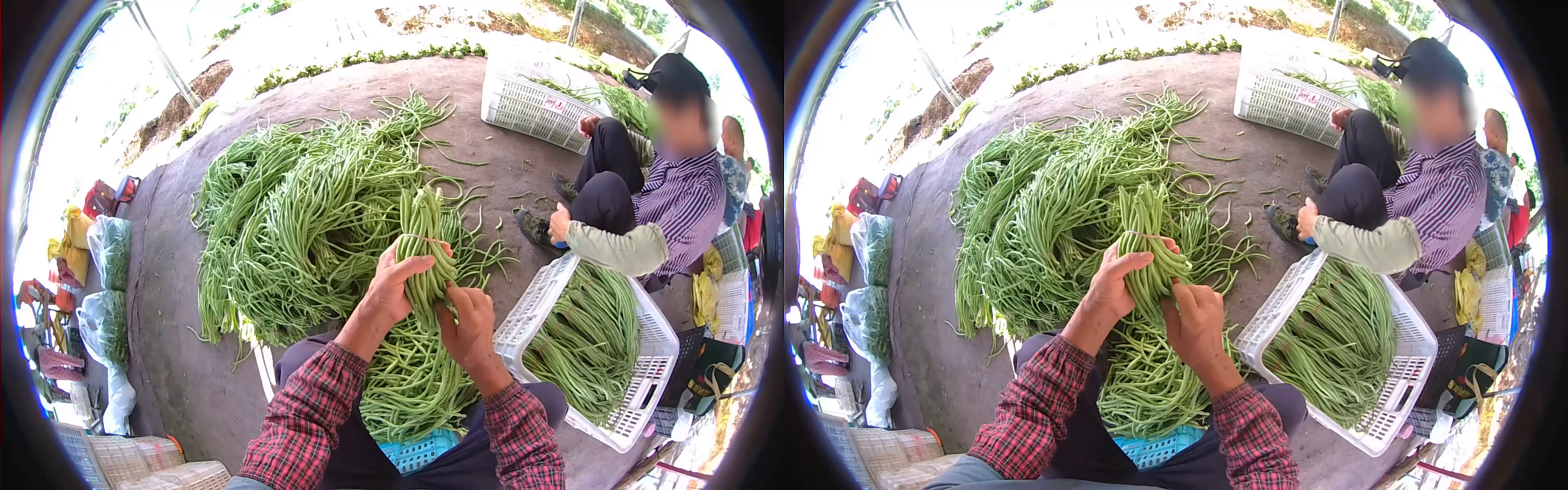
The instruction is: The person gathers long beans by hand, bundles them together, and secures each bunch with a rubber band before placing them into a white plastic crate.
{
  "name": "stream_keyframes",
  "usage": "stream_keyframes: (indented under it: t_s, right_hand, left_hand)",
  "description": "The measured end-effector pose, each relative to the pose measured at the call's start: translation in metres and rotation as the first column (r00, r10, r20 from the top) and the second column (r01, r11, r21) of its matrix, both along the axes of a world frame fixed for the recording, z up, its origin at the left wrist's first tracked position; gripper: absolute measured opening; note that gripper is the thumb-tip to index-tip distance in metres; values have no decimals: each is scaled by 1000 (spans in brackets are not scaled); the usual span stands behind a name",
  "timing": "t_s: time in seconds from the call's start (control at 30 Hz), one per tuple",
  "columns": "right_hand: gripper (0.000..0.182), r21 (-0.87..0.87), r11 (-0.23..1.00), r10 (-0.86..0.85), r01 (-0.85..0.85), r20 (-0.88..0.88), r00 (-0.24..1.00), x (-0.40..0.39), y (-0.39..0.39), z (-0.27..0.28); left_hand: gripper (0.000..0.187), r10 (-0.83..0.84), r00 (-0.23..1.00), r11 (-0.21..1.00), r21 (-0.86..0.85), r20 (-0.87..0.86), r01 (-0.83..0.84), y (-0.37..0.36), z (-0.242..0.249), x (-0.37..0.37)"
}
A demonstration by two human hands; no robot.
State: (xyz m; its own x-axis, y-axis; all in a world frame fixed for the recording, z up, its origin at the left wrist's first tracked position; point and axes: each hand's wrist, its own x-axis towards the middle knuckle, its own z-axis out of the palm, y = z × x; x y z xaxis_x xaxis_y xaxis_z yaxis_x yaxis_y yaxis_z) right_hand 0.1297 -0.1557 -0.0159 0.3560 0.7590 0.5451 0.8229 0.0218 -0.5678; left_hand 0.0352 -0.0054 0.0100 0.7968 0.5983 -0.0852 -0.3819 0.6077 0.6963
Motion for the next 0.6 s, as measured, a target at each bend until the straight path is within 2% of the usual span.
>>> stream_keyframes:
  t_s: [0.07,0.17,0.23,0.27,0.33,0.47,0.53,0.57,0.6]
  right_hand:
    - [38,14,1000,-14,13,36,999,1,-1,-2]
    - [32,-77,996,49,-53,-61,997,2,-3,-1]
    - [18,-38,990,135,-137,-37,990,2,-2,1]
    - [18,-39,989,144,-146,-35,989,1,-4,3]
    - [11,-118,976,122,-181,-391,912,-5,-10,7]
    - [11,-242,914,238,-327,-333,912,-5,-35,-6]
    - [12,-470,672,388,-572,-435,813,-9,-55,-23]
    - [12,-469,670,389,-575,-438,811,-14,-63,-32]
    - [14,-625,530,423,-574,-392,817,-20,-70,-41]
  left_hand:
    - [41,-8,999,1000,-2,-31,8,-3,-3,2]
    - [38,14,999,999,-46,-47,-16,-8,2,2]
    - [37,24,998,996,-84,-51,-28,-10,9,1]
    - [37,31,998,992,-119,-54,-37,-9,11,1]
    - [37,59,996,987,-143,-70,-69,-3,1,0]
    - [30,188,980,968,-156,-59,-195,18,-2,-8]
    - [28,265,963,947,-178,-45,-268,35,-5,-12]
    - [27,279,960,949,-140,-35,-281,39,0,-16]
    - [27,283,958,948,-140,-40,-286,39,3,-17]
